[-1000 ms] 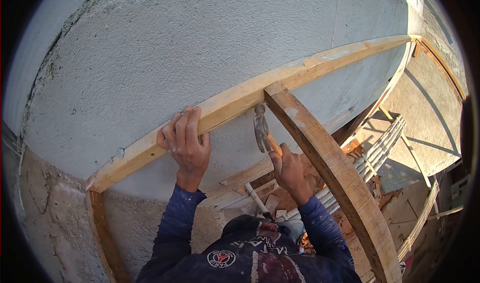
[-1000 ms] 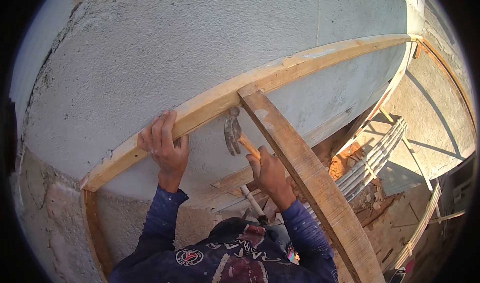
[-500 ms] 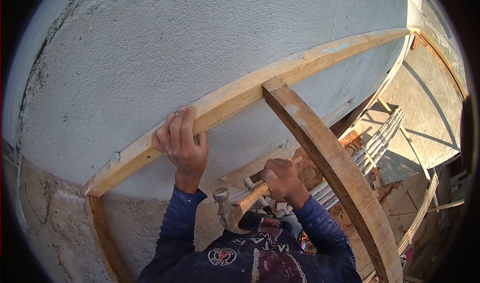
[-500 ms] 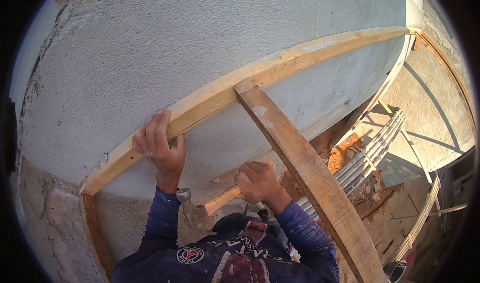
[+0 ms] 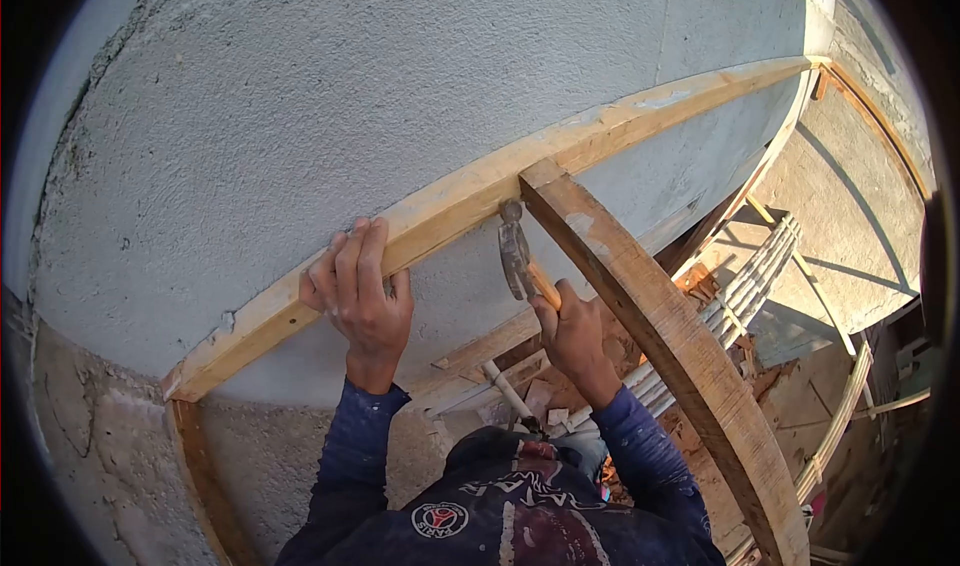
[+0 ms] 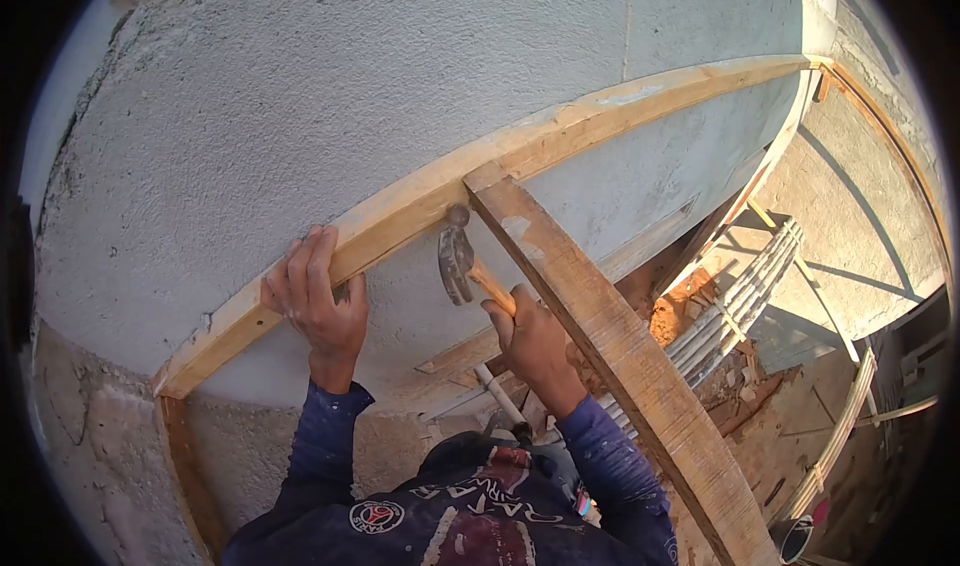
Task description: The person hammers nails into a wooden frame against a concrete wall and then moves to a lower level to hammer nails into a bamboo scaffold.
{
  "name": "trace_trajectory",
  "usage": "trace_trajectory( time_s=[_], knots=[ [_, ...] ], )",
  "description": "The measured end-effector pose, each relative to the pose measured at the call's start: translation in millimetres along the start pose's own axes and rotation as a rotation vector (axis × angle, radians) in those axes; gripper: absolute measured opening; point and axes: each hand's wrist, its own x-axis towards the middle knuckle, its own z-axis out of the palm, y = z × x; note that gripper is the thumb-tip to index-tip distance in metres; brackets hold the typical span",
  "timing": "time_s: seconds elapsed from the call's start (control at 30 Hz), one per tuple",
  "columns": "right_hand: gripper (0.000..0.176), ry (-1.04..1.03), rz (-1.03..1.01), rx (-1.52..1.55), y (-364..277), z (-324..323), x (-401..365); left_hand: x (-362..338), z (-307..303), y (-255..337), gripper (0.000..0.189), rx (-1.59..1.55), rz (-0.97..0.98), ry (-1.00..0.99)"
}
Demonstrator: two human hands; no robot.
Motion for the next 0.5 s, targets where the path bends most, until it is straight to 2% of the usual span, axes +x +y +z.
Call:
trace_trajectory(
  time_s=[0.07,0.1,0.17,0.2,0.27,0.3,0.33,0.43,0.47,0.5],
  knots=[
    [0.035,0.007,-0.260,0.057,-19,-7,-13,-2,-3,1,0.058,-0.016,-0.010,-0.013],
    [0.035,0.011,-0.256,0.054,-20,-9,-12,0,0,2,0.058,-0.029,-0.024,-0.003],
    [0.031,0.067,-0.746,0.232,-23,-6,-12,2,0,3,0.058,-0.017,-0.010,-0.004],
    [0.031,0.069,-0.743,0.237,-19,-4,-6,2,-1,2,0.058,-0.008,-0.001,-0.003],
    [0.032,-0.071,0.167,0.189,6,1,10,4,-4,1,0.058,-0.009,-0.012,-0.033],
    [0.034,-0.067,0.077,0.024,13,3,11,4,-6,2,0.058,-0.007,-0.022,-0.061],
    [0.034,-0.047,0.062,0.025,13,6,10,9,-1,0,0.058,-0.006,-0.016,-0.037],
    [0.035,0.048,-0.390,0.195,-16,1,-16,-2,-1,2,0.058,-0.013,-0.017,-0.022],
    [0.035,0.047,-0.395,0.201,-9,1,-13,-1,0,2,0.058,-0.012,-0.010,-0.017],
    [0.034,0.045,-0.507,0.195,7,2,-10,1,0,0,0.059,-0.015,0.001,-0.013]
  ],
)
